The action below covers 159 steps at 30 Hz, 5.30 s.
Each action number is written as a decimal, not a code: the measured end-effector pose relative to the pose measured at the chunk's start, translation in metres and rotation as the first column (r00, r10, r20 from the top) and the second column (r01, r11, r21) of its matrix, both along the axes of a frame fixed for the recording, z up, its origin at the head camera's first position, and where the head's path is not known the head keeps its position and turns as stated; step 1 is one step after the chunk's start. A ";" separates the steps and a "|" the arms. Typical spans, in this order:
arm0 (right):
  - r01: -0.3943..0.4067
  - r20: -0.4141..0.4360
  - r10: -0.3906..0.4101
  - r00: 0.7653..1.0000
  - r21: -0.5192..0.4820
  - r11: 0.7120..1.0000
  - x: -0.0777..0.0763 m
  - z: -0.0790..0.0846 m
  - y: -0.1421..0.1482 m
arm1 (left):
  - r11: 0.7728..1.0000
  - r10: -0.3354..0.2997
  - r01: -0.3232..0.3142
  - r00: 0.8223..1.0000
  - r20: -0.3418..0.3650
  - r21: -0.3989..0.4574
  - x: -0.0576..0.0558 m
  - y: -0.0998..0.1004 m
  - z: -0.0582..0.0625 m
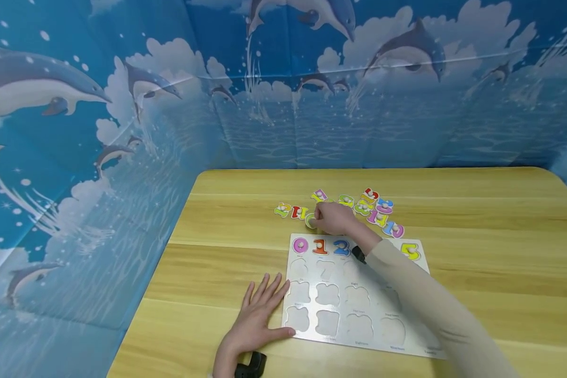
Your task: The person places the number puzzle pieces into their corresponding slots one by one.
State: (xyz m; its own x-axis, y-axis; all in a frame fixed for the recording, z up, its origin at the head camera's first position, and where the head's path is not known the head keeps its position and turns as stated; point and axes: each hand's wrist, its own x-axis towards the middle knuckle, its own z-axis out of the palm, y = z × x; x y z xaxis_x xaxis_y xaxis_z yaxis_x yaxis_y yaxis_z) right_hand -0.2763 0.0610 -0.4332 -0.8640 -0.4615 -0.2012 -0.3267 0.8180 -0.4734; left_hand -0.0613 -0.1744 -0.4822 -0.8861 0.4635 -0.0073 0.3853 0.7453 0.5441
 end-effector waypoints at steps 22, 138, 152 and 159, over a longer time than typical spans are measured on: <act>-0.372 -0.059 0.372 0.926 0.016 0.928 0.072 -0.004 -0.027 | 1.000 -0.015 0.015 1.000 -0.003 0.013 -0.002 0.000 -0.001; -0.139 0.069 0.146 0.987 -0.091 0.986 0.047 0.003 0.047 | 1.000 -0.014 0.014 1.000 -0.011 0.015 0.000 -0.003 -0.003; -0.193 0.038 0.194 0.980 -0.032 0.981 0.073 -0.003 0.038 | 1.000 -0.015 0.015 1.000 0.001 0.010 -0.001 -0.002 0.001; -0.175 0.044 0.176 0.983 -0.017 0.984 0.077 -0.003 0.035 | 1.000 -0.016 0.016 1.000 0.002 0.015 -0.001 -0.001 0.002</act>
